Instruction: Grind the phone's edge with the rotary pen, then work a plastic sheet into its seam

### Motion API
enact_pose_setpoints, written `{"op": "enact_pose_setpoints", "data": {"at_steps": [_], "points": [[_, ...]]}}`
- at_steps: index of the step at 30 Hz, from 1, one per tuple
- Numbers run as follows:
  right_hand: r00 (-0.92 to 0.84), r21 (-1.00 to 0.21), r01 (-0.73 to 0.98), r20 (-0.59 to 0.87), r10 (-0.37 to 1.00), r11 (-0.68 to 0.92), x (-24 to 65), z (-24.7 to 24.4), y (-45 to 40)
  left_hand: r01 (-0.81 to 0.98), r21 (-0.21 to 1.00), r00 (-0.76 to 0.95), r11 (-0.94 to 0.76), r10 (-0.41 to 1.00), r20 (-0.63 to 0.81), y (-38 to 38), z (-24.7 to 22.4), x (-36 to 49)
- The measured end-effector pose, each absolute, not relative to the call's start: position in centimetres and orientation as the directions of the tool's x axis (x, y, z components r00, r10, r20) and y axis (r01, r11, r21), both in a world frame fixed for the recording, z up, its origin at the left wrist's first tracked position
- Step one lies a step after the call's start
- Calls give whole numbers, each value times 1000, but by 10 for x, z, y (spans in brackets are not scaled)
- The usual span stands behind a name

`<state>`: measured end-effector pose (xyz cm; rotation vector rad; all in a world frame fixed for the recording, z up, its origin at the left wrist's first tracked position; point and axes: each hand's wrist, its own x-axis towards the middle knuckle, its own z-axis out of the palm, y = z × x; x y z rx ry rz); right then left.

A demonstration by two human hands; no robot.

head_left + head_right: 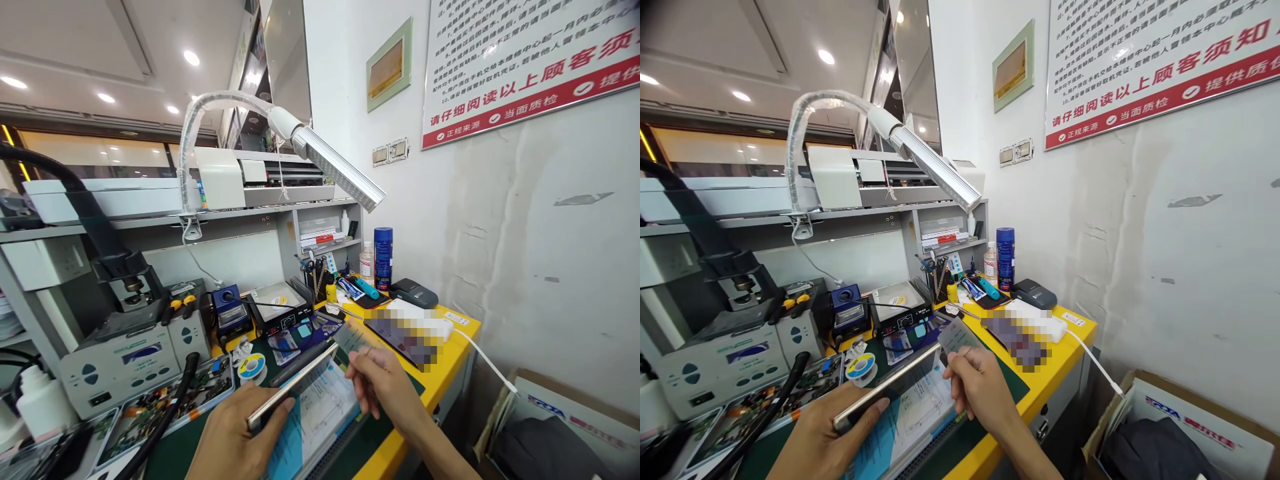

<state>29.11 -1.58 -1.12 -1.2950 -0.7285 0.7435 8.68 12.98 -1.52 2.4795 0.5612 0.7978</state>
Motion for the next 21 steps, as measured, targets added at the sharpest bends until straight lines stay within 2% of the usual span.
{"op": "enact_pose_setpoints", "data": {"at_steps": [8,14,18,21], "points": [[453,-967,-223,7,892,120,290,-9,-20,206,521,735,-828,483,476,133,-17,89],[332,-959,-281,-73,941,25,285,-6,-19,201,539,751,-818,482,452,131,-17,87],[458,-959,-268,-46,888,88,291,-10,-18,220,501,735,-837,480,479,133,-20,85],[556,-966,-205,15,831,155,298,-11,-21,175,431,756,-885,401,517,132,-19,85]]}}
